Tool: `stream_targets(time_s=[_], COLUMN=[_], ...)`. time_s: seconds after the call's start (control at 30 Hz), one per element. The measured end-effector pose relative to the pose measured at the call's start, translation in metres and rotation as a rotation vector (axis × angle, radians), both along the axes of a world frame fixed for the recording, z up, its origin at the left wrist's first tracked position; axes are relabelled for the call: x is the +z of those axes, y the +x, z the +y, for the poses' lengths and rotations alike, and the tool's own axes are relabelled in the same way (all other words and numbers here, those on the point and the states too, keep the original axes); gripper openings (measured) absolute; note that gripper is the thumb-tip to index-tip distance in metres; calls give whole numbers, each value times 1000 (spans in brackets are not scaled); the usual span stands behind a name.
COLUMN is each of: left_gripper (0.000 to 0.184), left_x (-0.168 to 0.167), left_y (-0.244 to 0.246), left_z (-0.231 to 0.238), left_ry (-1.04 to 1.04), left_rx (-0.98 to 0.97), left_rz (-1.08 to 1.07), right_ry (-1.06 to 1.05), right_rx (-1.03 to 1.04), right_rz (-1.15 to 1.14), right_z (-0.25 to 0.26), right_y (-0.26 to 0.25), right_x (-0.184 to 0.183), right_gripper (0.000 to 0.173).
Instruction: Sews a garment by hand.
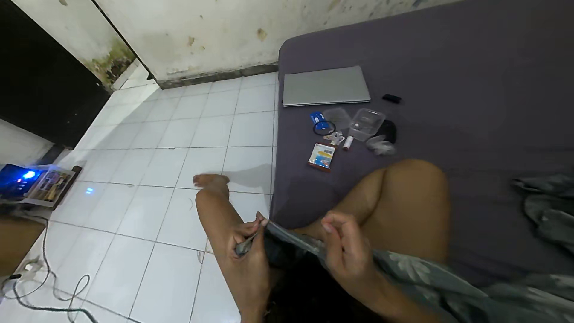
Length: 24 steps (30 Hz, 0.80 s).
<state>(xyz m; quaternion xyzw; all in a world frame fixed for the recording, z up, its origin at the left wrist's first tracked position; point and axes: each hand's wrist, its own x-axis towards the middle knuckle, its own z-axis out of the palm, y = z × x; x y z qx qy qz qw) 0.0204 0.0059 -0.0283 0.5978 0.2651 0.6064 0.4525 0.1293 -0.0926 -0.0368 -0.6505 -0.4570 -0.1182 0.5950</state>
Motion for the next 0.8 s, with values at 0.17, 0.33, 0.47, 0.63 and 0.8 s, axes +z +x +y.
stream_targets(time_s=[0.17, 0.33, 0.47, 0.63, 0.8], left_gripper=[31, 21, 18, 17, 15], left_x=[9, 27, 31, 31, 34], left_y=[-6, -19, -28, -24, -24], left_z=[3, 3, -3, -8, -3], left_ry=[-202, -396, -299, -111, -9], left_rx=[-61, -298, -414, -404, -454], left_rz=[170, 328, 264, 190, 214], right_ry=[-17, -78, -77, -162, -471], right_rx=[-19, 18, 10, 67, 208], right_rz=[85, 340, 393, 328, 227], right_z=[-8, -27, -36, -40, -43], right_y=[8, 25, 22, 24, 44], right_x=[-5, -7, -4, -4, 8], right_gripper=[20, 19, 16, 22, 25])
